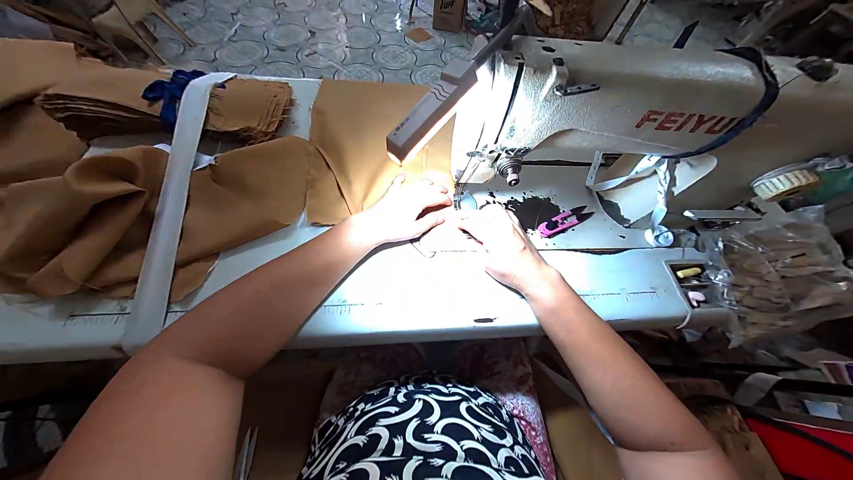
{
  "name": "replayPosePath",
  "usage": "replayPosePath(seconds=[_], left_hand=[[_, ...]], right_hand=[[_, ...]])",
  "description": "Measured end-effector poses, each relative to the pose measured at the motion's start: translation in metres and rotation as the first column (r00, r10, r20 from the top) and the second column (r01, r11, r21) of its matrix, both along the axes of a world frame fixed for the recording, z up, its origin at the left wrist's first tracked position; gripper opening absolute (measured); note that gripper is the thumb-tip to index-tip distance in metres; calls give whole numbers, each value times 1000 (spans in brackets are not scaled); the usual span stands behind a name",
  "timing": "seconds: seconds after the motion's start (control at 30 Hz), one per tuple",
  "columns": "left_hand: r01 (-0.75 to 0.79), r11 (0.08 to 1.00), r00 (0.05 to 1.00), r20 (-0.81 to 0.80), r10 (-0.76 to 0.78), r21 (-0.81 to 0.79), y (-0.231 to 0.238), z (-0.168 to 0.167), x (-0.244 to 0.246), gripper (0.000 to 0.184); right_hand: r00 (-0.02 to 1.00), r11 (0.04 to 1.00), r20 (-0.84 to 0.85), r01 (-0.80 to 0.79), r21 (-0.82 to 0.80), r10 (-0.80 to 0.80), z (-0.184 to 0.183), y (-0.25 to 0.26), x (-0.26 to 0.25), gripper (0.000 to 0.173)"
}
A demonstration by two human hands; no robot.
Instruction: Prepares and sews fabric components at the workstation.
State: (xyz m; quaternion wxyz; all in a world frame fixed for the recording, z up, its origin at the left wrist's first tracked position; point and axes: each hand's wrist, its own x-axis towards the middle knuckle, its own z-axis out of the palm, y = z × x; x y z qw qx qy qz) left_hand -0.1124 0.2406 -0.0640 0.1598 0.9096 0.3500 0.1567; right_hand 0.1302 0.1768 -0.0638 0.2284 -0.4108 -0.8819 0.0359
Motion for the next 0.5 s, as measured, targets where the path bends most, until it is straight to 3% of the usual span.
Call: replayPosePath(seconds=[0.2, 0.5], left_hand=[[-35, 999, 999, 3, 35, -1, 25, 6, 0, 43], [-89, 996, 996, 11, 89, 8, 25, 2, 0, 45]], right_hand=[[993, 994, 49, 106, 11, -106, -1, -3, -3, 32], [990, 990, 40, 133, -36, -132, -2, -5, -4, 34]])
